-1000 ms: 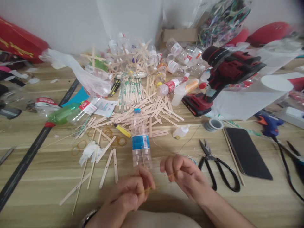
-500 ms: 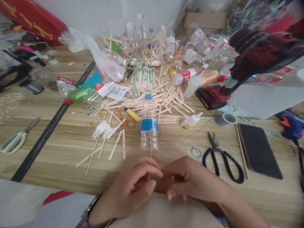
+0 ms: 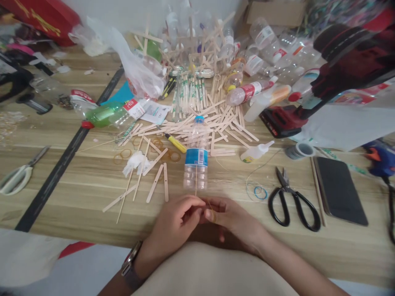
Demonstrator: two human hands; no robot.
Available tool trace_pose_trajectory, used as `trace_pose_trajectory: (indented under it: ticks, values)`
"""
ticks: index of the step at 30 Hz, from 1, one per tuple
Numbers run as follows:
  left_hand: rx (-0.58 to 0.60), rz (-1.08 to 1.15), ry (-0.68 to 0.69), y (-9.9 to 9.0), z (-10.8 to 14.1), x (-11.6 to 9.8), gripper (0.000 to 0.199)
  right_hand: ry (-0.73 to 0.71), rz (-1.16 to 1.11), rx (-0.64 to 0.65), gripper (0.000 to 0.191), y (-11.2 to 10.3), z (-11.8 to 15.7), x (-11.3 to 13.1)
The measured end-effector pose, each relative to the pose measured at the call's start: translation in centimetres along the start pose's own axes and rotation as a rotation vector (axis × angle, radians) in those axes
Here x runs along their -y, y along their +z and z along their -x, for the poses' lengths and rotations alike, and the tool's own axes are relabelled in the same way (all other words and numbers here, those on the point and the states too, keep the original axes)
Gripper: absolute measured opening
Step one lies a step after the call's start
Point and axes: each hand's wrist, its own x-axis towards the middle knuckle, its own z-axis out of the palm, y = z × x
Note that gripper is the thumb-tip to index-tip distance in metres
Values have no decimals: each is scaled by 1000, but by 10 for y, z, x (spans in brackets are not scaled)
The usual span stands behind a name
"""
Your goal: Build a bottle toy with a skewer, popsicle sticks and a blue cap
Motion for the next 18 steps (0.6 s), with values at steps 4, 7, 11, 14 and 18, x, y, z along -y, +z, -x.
trace_pose_trajectory:
  ticks: [4, 7, 11, 14, 18]
  values:
    - [-18, 173, -67, 2, 0, 5, 16, 56, -71, 6, 50, 2, -3, -4]
    - [-2, 340, -120, 6, 0, 7, 13, 79, -179, 12, 41, 3, -7, -9]
    - [34, 506, -184, 11, 3, 7, 10, 45, -258, -18, 35, 5, -10, -13]
    - [114, 531, -213, 11, 7, 5, 13, 33, -269, -51, 35, 7, -11, -15]
    - [143, 396, -216, 9, 9, 4, 9, -17, -227, -129, 38, 8, -11, -16]
